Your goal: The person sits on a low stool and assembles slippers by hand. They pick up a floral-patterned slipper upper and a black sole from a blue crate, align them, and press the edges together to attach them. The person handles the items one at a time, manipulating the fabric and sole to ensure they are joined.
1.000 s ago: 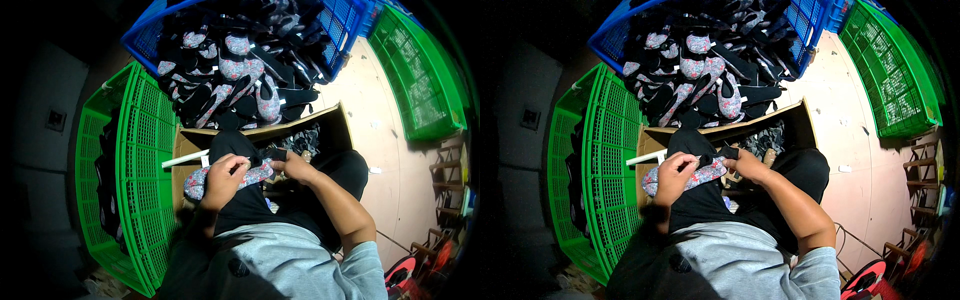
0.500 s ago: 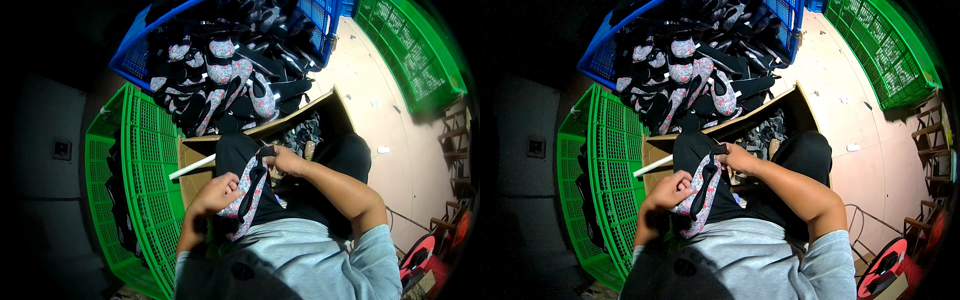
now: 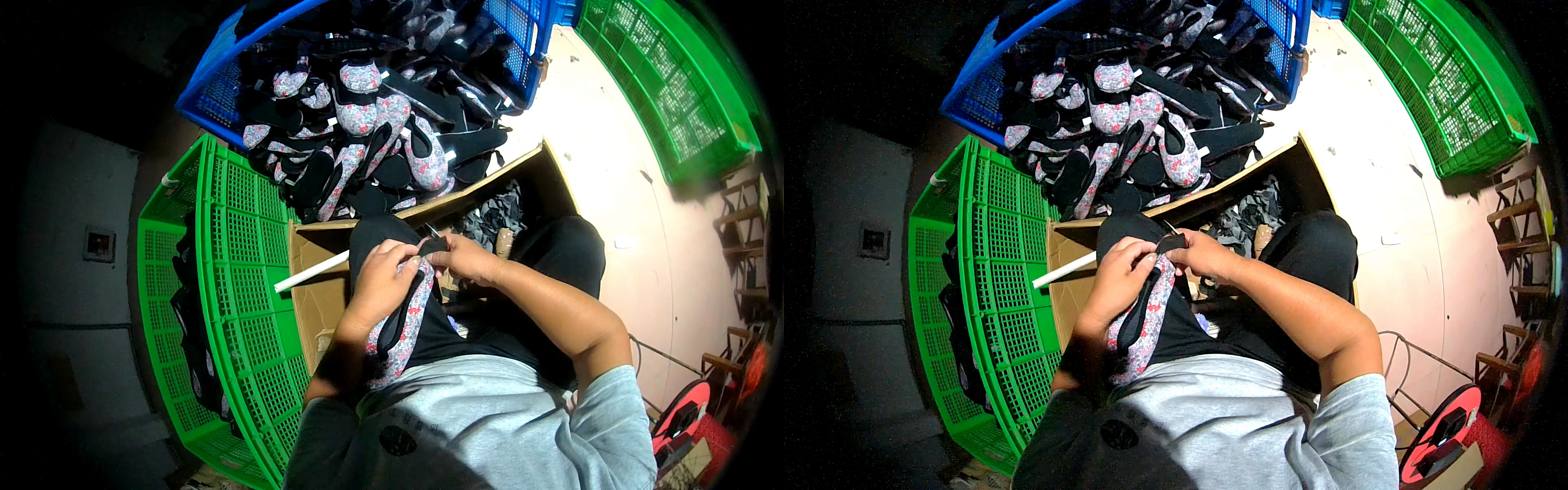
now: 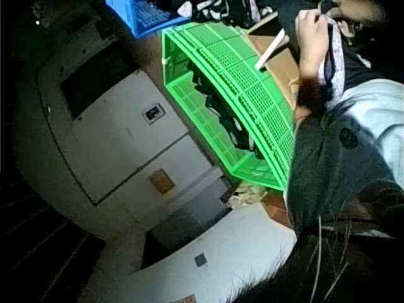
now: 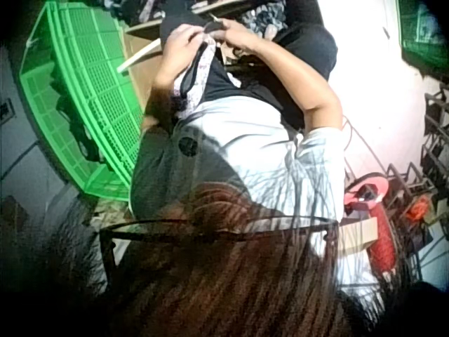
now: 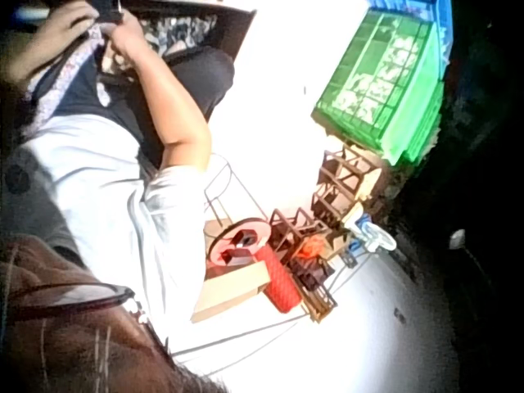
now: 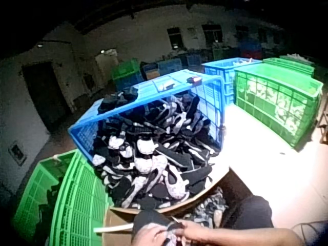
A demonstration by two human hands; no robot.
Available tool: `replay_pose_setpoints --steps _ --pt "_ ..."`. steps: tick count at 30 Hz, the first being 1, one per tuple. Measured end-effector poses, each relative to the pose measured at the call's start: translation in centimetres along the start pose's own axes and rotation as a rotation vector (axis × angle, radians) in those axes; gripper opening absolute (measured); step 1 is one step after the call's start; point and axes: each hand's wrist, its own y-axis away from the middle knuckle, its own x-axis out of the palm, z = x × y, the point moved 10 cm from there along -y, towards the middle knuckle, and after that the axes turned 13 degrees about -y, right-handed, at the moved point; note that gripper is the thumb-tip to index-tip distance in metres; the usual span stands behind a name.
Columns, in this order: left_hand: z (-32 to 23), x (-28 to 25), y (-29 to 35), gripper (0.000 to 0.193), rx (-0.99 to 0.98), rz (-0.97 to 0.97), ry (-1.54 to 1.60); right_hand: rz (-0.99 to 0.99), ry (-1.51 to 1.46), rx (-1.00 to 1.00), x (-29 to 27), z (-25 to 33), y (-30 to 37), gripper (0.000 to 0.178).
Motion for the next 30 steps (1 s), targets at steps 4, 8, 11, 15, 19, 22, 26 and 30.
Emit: replay_pose_setpoints --steps 4,8,11,15,19,22,26,30 --pt "0.0 1.0 1.0 0.016 -0.059 -0.041 0.088 -0.045 0.048 0.004 -1.1 -0.3 -0.3 0.022" --pt "0.4 1.5 1.3 0.016 -0.1 -0.061 0.135 -0.125 0.039 -0.109 -3.9 -0.7 -1.2 0.02" --pt "0.5 1.2 1.4 0.016 -0.094 -0.073 0.126 -0.144 -0.046 -0.068 -3.1 1.3 0.3 0.018" --pt "0.3 1.2 1.2 0.015 -0.089 -0.067 0.133 -0.118 -0.076 -0.031 -3.0 1.9 0.7 0.017" --pt "-0.1 1.2 1.2 0.016 -0.073 -0.074 0.105 -0.08 -0.066 -0.069 -2.2 2.5 0.8 0.022" --pt "-0.5 1.4 1.1 0.016 -0.049 -0.071 0.107 -0.013 -0.055 -0.118 -1.9 1.8 -0.1 0.023" --pt "-0.6 1.6 1.0 0.018 -0.034 -0.066 0.128 -0.024 0.039 -0.137 -1.8 1.8 0.0 0.022" --pt "1.0 2.4 1.3 0.019 -0.169 -0.069 0.293 -0.076 0.155 -0.257 -2.1 2.8 0.1 0.019"
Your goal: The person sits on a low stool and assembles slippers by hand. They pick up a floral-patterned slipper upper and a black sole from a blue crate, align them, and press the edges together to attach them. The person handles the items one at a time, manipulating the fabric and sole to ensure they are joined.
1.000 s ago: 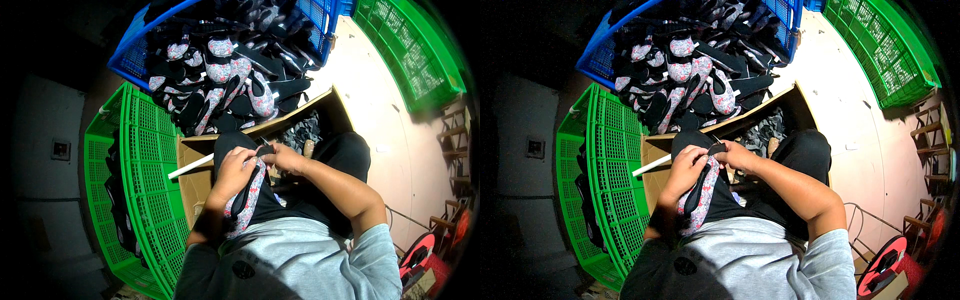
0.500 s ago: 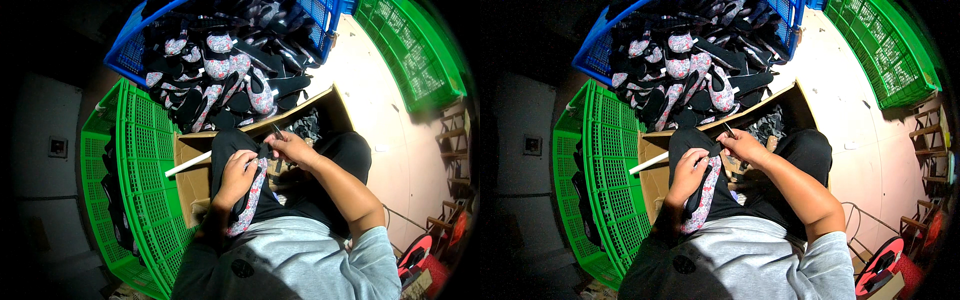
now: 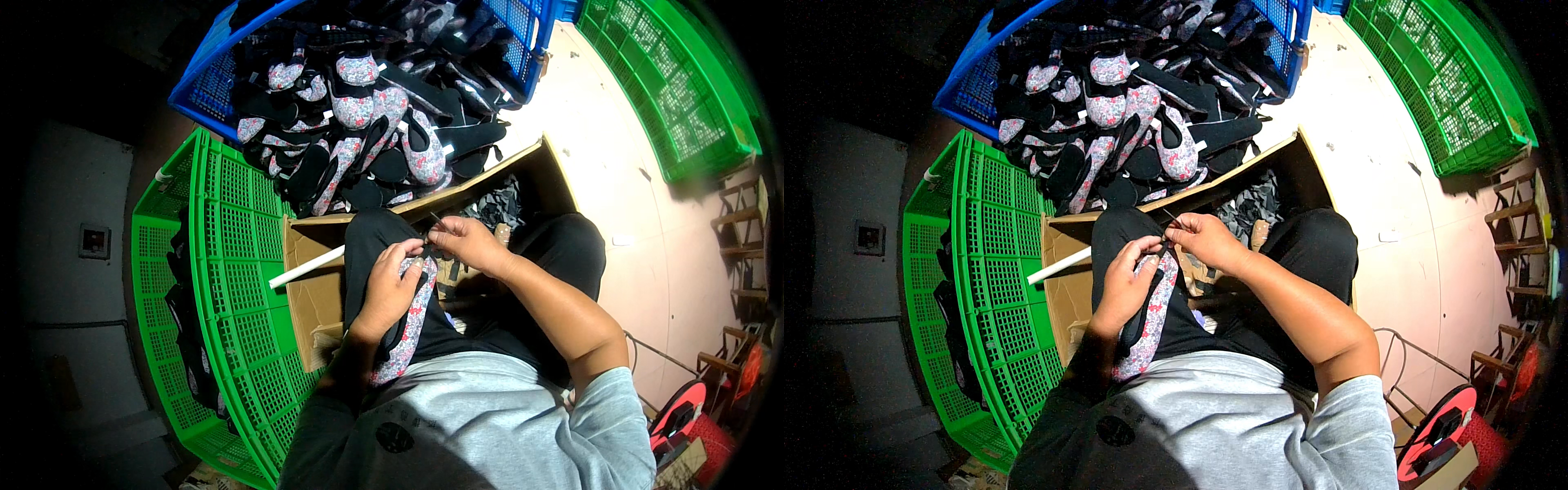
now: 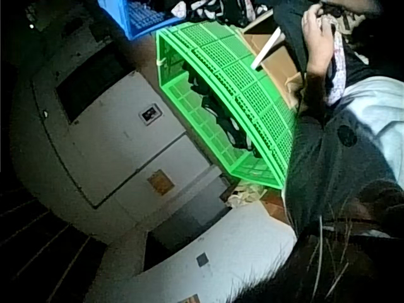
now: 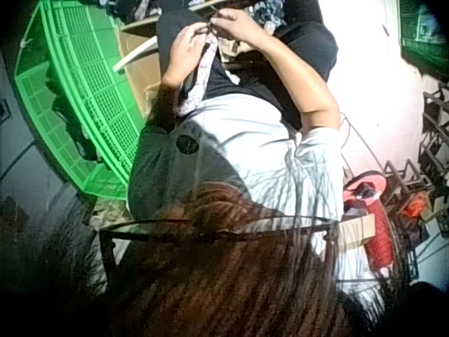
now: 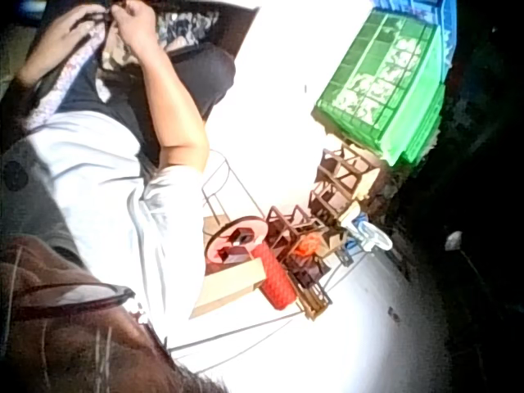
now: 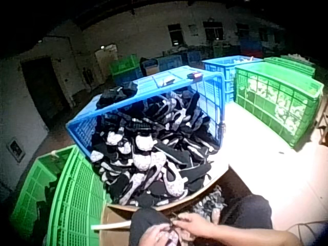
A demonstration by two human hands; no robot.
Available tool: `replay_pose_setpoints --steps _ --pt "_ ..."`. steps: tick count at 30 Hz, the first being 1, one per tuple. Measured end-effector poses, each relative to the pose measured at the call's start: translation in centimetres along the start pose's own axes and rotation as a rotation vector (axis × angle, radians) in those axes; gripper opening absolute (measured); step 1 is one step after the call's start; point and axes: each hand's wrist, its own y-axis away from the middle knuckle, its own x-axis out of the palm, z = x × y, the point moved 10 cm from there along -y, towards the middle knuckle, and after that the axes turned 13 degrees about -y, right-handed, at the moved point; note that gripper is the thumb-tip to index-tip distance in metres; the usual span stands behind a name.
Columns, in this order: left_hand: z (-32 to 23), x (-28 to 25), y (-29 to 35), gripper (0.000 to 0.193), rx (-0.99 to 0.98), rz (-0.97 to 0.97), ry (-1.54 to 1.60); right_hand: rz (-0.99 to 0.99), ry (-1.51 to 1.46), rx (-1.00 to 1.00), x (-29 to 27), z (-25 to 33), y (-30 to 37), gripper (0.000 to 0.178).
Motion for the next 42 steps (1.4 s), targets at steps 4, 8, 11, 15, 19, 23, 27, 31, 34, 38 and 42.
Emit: replay_pose_setpoints --steps 4,8,11,15,19,23,27,31,34,38,42 --pt "0.7 0.0 0.1 0.017 -0.075 -0.002 0.069 -0.025 -0.026 -0.156 0.0 1.9 0.4 0.016" --pt "0.6 0.0 0.0 0.013 -0.014 0.033 0.029 -0.027 -0.001 -0.223 0.3 3.1 0.8 0.015" --pt "1.5 0.8 -0.1 0.011 -0.057 0.096 0.151 -0.025 -0.025 -0.263 0.1 3.1 0.9 0.015" --pt "2.0 0.9 -0.2 0.008 -0.102 0.084 0.317 -0.029 -0.098 -0.298 0.1 3.0 0.8 0.015" --pt "3.3 0.0 -0.2 0.008 -0.182 -0.024 0.459 -0.055 -0.103 -0.287 -0.2 2.8 0.7 0.02" --pt "5.5 0.9 0.3 0.006 -0.334 -0.006 0.711 -0.025 -0.193 -0.1 0.1 2.5 1.3 0.029" --pt "6.2 1.5 0.3 0.005 -0.408 0.045 0.9 0.145 0.057 -0.198 2.4 4.7 2.8 0.038" --pt "6.4 2.0 0.1 0.004 -0.443 0.071 0.936 0.255 0.148 -0.085 2.5 2.0 2.9 0.032" --pt "6.5 2.0 0.2 0.004 -0.469 0.078 0.939 0.342 0.142 0.044 2.9 0.9 3.0 0.027" --pt "6.4 2.5 0.1 0.003 -0.48 0.086 0.953 0.339 0.121 0.135 3.0 0.3 3.1 0.023" --pt "6.2 2.7 0.1 0.002 -0.496 0.096 0.95 0.32 0.17 0.165 2.6 0.0 2.8 0.022"
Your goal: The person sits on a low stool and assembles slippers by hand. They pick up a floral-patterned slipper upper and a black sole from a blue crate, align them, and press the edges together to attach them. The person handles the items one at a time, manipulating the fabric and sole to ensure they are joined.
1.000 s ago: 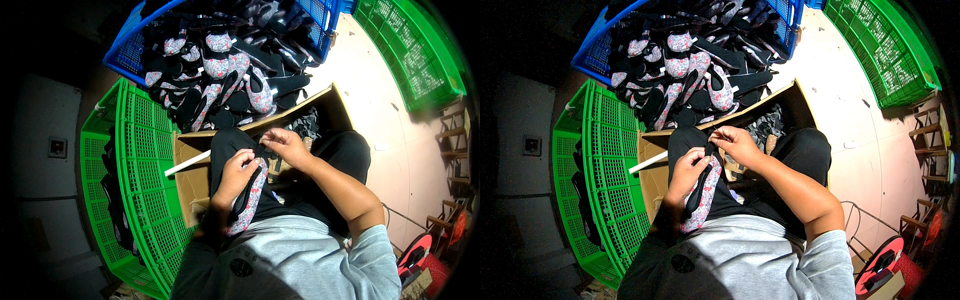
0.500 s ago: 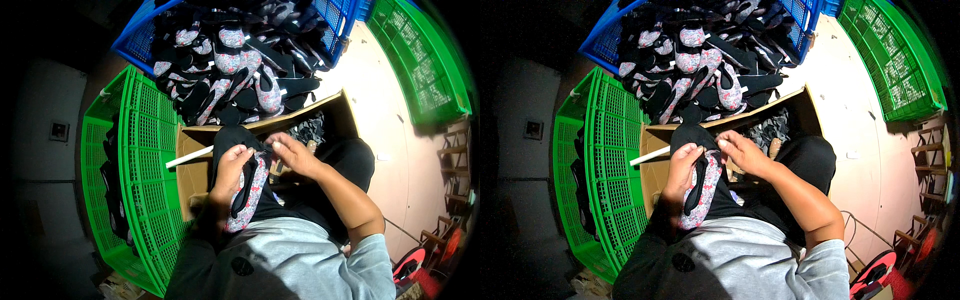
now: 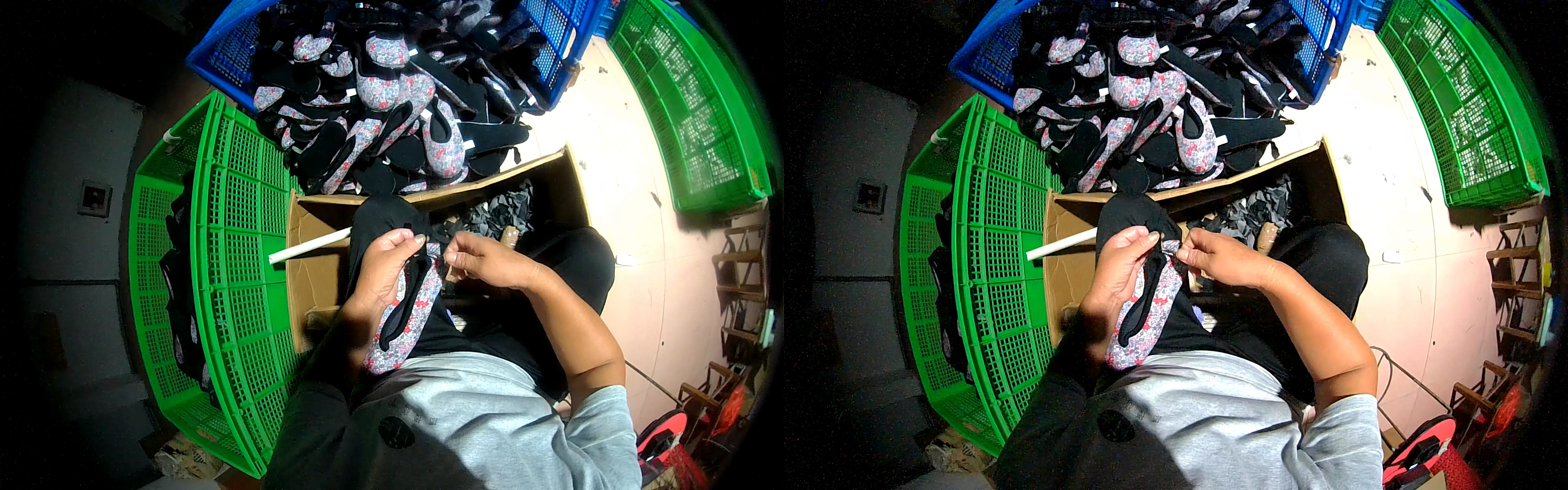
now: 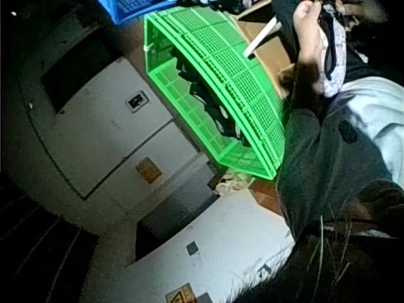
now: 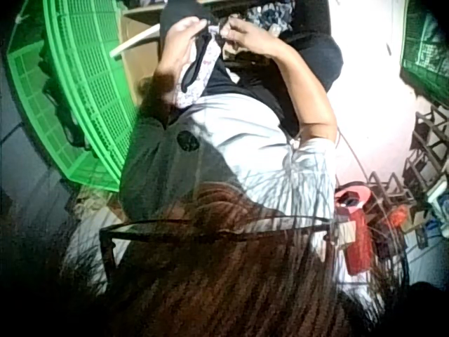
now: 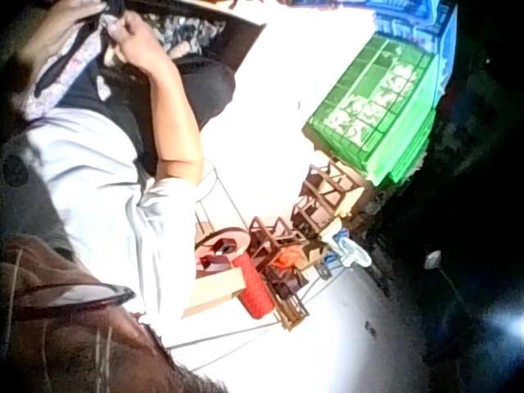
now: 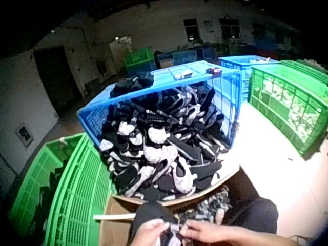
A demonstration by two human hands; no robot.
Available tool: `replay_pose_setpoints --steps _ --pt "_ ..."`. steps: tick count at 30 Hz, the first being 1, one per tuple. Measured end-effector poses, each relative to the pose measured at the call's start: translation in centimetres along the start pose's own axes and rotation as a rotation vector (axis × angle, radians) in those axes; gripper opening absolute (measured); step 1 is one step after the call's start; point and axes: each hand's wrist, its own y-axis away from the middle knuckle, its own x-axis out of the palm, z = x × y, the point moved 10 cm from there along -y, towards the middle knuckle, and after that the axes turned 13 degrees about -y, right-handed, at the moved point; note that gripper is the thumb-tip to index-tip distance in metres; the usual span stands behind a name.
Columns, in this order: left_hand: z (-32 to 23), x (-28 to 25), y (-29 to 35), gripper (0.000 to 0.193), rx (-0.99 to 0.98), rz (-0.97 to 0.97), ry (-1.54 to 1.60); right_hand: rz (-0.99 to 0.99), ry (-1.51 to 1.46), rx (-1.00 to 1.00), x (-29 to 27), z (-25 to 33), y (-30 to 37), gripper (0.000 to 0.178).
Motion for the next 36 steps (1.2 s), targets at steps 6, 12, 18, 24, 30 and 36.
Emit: replay_pose_setpoints --steps 6,12,18,24,30,36 --pt "-0.3 0.7 -0.1 0.007 0.0 -0.01 0.003 -0.021 0.052 0.011 0.0 -0.1 -0.4 0.023" --pt "0.2 0.8 -0.5 0.009 0.003 0.002 -0.027 -0.026 0.116 -0.012 0.0 0.6 -0.6 0.024" --pt "0.6 0.8 -0.6 0.004 -0.011 0.022 -0.029 -0.015 0.095 0.0 0.1 0.7 -0.7 0.025" --pt "0.3 0.7 -0.5 0.007 -0.038 -0.004 0.028 0.043 0.051 0.014 0.5 0.9 -1.0 0.024" --pt "-0.1 0.9 -0.4 0.006 -0.033 0.004 0.045 0.067 0.007 -0.007 0.9 0.9 -1.0 0.024" --pt "0.1 1.0 -0.4 0.005 -0.049 0.02 0.019 0.07 0.029 0.008 1.0 1.3 -0.9 0.023"
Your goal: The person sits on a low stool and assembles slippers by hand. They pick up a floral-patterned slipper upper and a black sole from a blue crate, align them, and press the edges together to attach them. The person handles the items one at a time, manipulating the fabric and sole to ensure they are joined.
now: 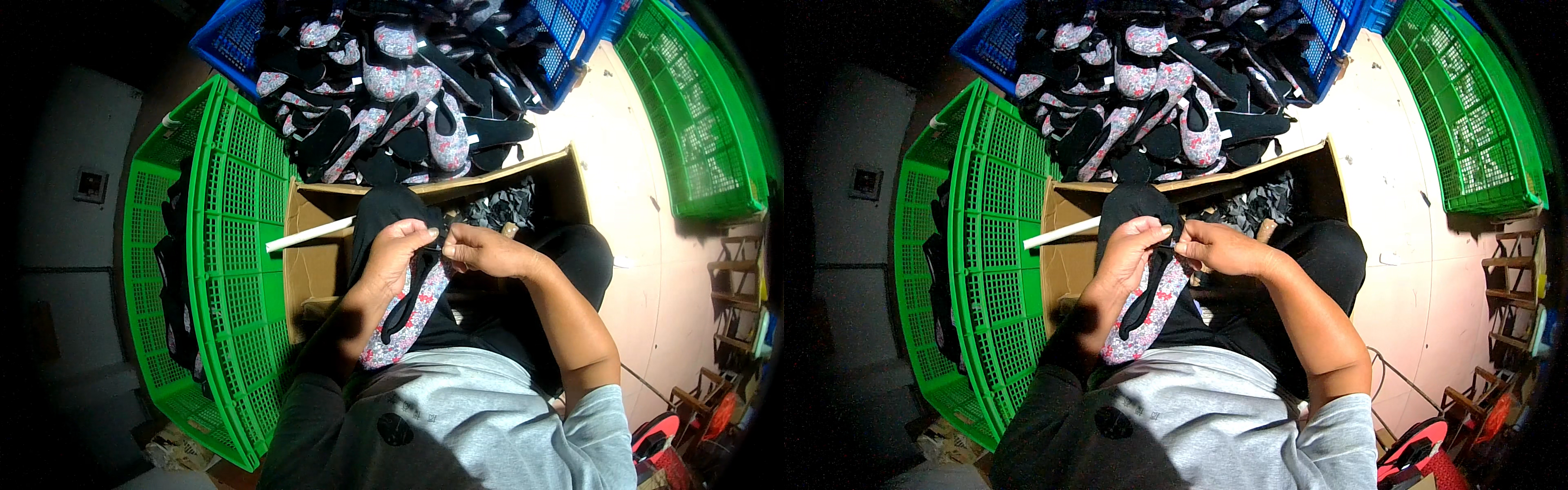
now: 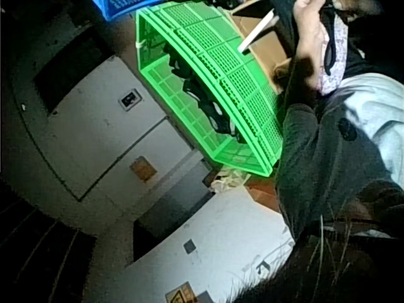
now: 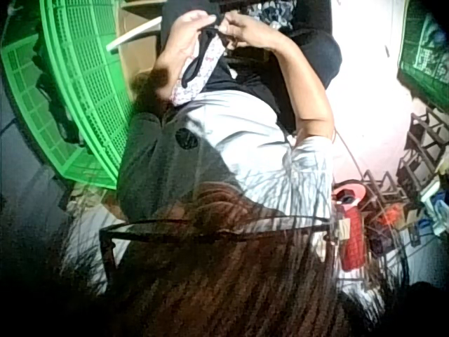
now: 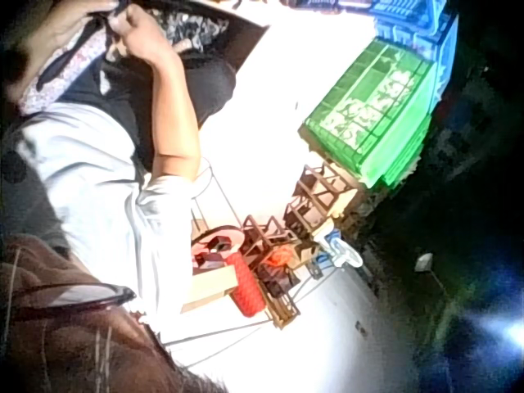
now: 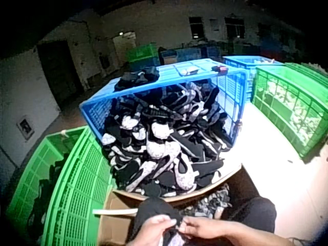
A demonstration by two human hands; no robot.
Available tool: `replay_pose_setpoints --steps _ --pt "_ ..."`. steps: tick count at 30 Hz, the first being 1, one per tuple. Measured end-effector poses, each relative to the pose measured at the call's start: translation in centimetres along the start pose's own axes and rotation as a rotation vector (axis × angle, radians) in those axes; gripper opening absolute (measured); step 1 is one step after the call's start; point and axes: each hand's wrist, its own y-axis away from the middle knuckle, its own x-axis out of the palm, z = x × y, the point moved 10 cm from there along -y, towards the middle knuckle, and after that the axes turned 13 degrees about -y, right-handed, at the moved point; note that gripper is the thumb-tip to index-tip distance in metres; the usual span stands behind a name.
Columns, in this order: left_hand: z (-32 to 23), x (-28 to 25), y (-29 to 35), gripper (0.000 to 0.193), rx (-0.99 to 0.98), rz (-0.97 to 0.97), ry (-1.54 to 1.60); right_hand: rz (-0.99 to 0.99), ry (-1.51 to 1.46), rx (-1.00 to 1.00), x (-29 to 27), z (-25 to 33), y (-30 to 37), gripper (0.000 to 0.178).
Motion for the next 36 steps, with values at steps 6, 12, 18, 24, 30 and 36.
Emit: replay_pose_setpoints --steps 6,12,18,24,30,36 --pt "0.2 0.0 -0.3 0.005 0.019 0.0 -0.008 -0.006 0.003 0.002 0.0 -0.2 -0.1 0.023" --pt "0.1 0.3 -0.2 0.006 0.016 0.014 -0.007 -0.026 0.033 -0.004 -0.2 -0.1 -0.1 0.024" --pt "0.3 0.1 -0.3 0.006 0.0 -0.004 -0.014 -0.037 0.033 -0.01 -0.4 -0.8 -0.4 0.024" --pt "0.3 0.0 -0.3 0.006 0.001 -0.025 -0.018 -0.021 -0.043 0.011 -0.2 -1.3 -0.6 0.022" --pt "0.2 0.1 -0.3 0.004 0.008 0.005 -0.019 -0.013 -0.103 0.024 0.0 -1.5 -0.7 0.022" --pt "0.3 0.0 -0.3 0.004 0.0 -0.013 -0.017 -0.013 -0.174 0.056 0.1 -1.9 -0.8 0.02"
